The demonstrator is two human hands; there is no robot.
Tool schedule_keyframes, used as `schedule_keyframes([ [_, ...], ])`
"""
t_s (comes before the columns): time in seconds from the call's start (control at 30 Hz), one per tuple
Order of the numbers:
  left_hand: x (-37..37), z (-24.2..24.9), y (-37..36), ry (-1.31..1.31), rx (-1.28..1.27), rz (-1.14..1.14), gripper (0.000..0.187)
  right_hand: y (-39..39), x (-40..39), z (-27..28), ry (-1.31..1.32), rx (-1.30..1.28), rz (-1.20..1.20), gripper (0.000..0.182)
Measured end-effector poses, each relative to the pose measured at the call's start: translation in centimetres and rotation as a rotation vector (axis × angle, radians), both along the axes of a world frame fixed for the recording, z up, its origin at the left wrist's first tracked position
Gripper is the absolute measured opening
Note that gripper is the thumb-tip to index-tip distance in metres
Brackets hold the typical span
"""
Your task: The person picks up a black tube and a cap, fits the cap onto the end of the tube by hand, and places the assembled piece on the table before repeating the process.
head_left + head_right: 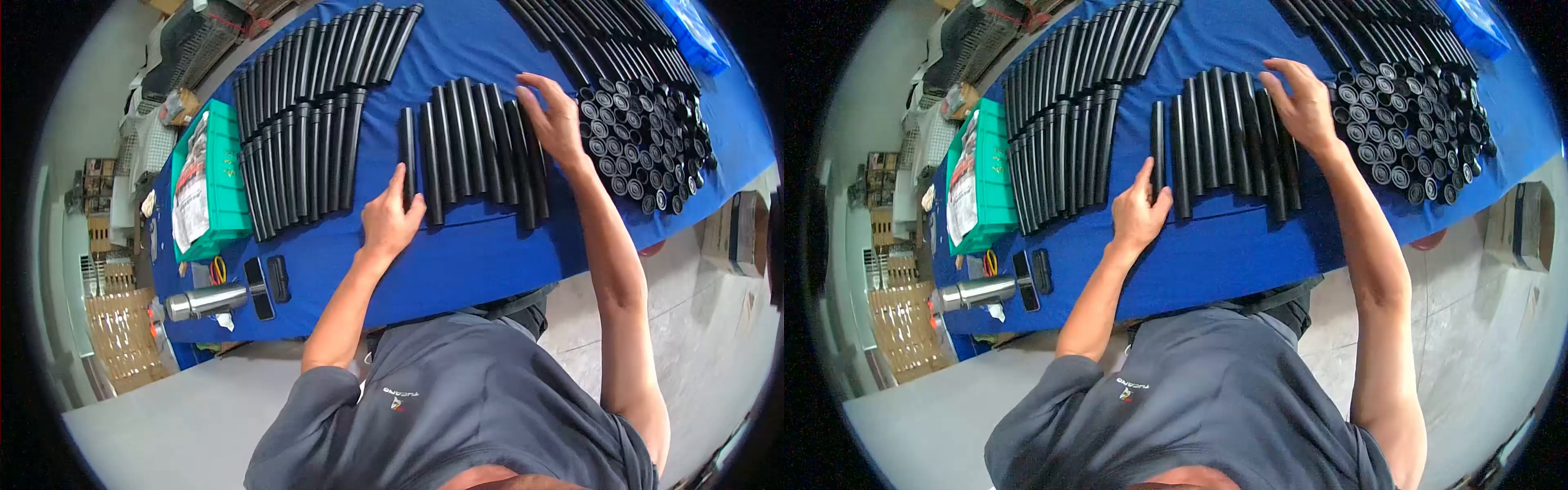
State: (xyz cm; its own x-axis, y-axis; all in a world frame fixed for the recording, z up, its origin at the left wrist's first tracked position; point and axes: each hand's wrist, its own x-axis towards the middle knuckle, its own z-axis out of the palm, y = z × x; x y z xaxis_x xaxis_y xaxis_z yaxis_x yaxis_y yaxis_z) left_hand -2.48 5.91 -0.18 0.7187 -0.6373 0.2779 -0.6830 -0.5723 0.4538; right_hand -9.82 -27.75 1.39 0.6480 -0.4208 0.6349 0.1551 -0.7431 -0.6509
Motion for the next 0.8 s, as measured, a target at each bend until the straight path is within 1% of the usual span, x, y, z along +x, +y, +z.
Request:
schedule_keyframes([
  [0.03, -0.1, 0.5, -0.3, 0.043, 0.007, 0.004, 0.063, 0.8, -0.9, 1.6, -0.026, 0.045, 0.000, 0.026],
  [0.1, 0.0, -0.3, -0.5, 0.016, -0.008, -0.030, 0.063, 2.1, -3.5, 4.4, -0.026, 0.094, -0.025, 0.025],
  [0.13, -0.1, -0.1, -0.7, 0.049, 0.016, -0.029, 0.061, 2.7, -5.1, 5.4, -0.056, 0.095, -0.045, 0.024],
  [0.2, 0.1, 0.6, -1.1, 0.110, 0.059, -0.034, 0.057, 5.1, -8.8, 7.3, -0.074, 0.217, -0.053, 0.020],
  [0.27, 0.6, 0.1, -1.3, 0.016, -0.032, -0.105, 0.051, 7.5, -12.5, 7.8, -0.098, 0.318, -0.057, 0.019],
  [0.3, 1.0, 0.0, -1.5, -0.033, -0.074, -0.143, 0.048, 8.6, -14.5, 7.4, -0.098, 0.374, -0.065, 0.018],
  [0.33, 1.1, 1.1, -1.6, 0.070, -0.024, -0.111, 0.042, 9.6, -16.4, 7.0, -0.076, 0.386, -0.053, 0.017],
  [0.37, 1.7, 0.5, -1.7, -0.012, -0.112, -0.138, 0.040, 10.7, -18.3, 6.5, -0.052, 0.400, -0.050, 0.016],
  [0.4, 2.0, 0.4, -1.8, 0.031, -0.153, -0.099, 0.040, 12.0, -20.0, 6.0, -0.036, 0.420, -0.036, 0.013],
  [0.43, 2.1, 0.4, -2.0, 0.078, -0.194, -0.060, 0.039, 13.4, -21.6, 5.8, 0.033, 0.407, -0.062, 0.008],
  [0.5, 2.6, -0.4, -2.5, 0.163, -0.317, -0.045, 0.039, 15.9, -24.6, 3.4, 0.170, 0.351, -0.074, 0.005],
  [0.53, 2.5, -1.2, -2.9, 0.224, -0.365, -0.029, 0.039, 17.5, -25.8, 2.2, 0.246, 0.386, -0.074, 0.003],
  [0.57, 2.7, -2.1, -3.2, 0.153, -0.361, 0.010, 0.039, 19.1, -26.8, 1.2, 0.317, 0.427, -0.085, 0.003],
  [0.63, 3.1, -2.0, -3.6, 0.121, -0.365, 0.006, 0.042, 21.8, -27.7, -0.1, 0.448, 0.275, 0.052, 0.012],
  [0.7, 2.6, -2.0, -3.7, 0.166, -0.402, 0.021, 0.043, 25.1, -27.6, -1.8, 0.473, 0.387, 0.183, 0.023],
  [0.77, 2.8, -2.3, -3.7, 0.198, -0.433, 0.016, 0.042, 26.7, -27.0, -2.1, 0.539, 0.408, 0.289, 0.028],
  [0.8, 3.3, -3.0, -3.8, 0.163, -0.472, -0.003, 0.041, 26.9, -26.8, -1.7, 0.612, 0.471, 0.315, 0.031],
])
